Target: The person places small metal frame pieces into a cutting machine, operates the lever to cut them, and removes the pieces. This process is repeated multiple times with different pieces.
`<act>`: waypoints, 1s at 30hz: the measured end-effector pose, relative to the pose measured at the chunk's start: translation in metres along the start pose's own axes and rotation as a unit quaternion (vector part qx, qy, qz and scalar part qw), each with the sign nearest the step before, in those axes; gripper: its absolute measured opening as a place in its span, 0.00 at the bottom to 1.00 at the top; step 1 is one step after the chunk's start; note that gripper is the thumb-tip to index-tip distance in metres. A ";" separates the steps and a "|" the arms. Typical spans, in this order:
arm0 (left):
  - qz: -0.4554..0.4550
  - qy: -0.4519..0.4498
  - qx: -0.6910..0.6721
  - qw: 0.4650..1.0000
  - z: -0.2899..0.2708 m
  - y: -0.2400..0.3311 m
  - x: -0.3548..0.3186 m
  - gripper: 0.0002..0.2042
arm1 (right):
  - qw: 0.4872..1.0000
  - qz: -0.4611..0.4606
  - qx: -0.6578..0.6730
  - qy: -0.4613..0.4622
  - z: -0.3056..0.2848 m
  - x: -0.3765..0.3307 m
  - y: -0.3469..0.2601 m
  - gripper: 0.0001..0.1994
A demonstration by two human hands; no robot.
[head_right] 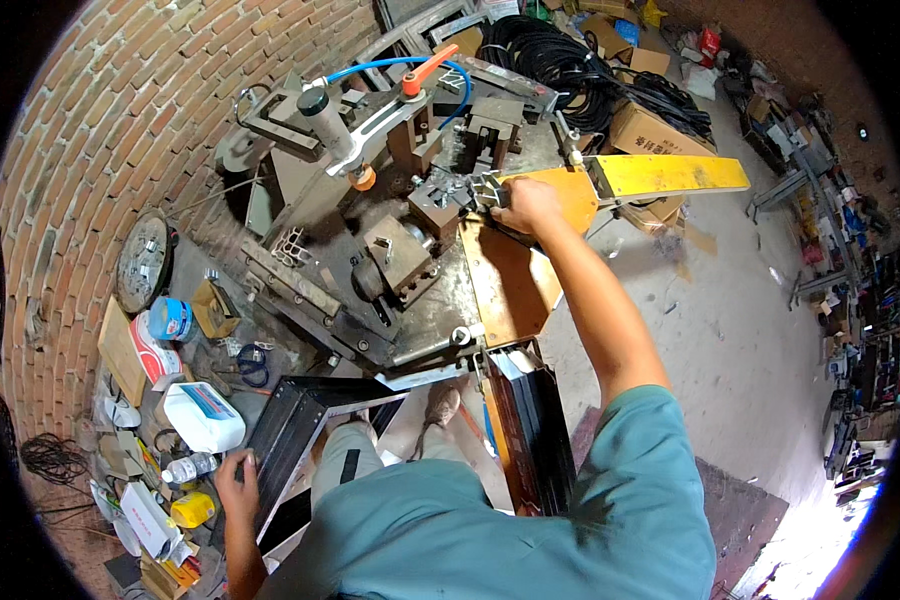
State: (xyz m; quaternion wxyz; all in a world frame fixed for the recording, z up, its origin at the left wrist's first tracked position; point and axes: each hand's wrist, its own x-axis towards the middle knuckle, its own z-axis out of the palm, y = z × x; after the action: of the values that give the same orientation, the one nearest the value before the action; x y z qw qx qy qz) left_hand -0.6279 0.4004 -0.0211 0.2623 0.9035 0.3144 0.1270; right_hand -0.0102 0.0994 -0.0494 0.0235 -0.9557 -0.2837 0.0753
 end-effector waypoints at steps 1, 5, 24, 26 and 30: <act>0.013 -0.001 0.006 1.000 0.002 0.000 0.019 0.05 | 1.000 0.020 0.012 -0.011 -0.006 -0.001 -0.002 0.28; 0.062 -0.004 0.009 0.998 0.010 0.000 0.105 0.05 | 0.999 0.038 0.018 0.005 0.005 0.009 0.004 0.26; 0.172 0.136 -0.020 0.976 0.102 -0.049 0.619 0.15 | 0.999 0.033 0.033 0.023 -0.003 0.015 -0.012 0.20; 0.152 0.147 -0.012 0.977 0.110 -0.065 0.656 0.16 | 0.999 0.030 0.033 0.024 -0.002 0.019 -0.015 0.20; 0.122 0.180 0.068 0.974 0.116 -0.074 0.702 0.17 | 0.998 0.011 0.059 0.034 0.002 0.022 -0.010 0.19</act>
State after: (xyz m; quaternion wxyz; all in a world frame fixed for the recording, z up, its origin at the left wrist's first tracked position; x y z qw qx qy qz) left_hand -0.0791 0.8492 -0.1135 0.1220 0.9130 0.2514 0.2973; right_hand 0.0024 0.1200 -0.0539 0.0884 -0.9577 -0.2674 0.0599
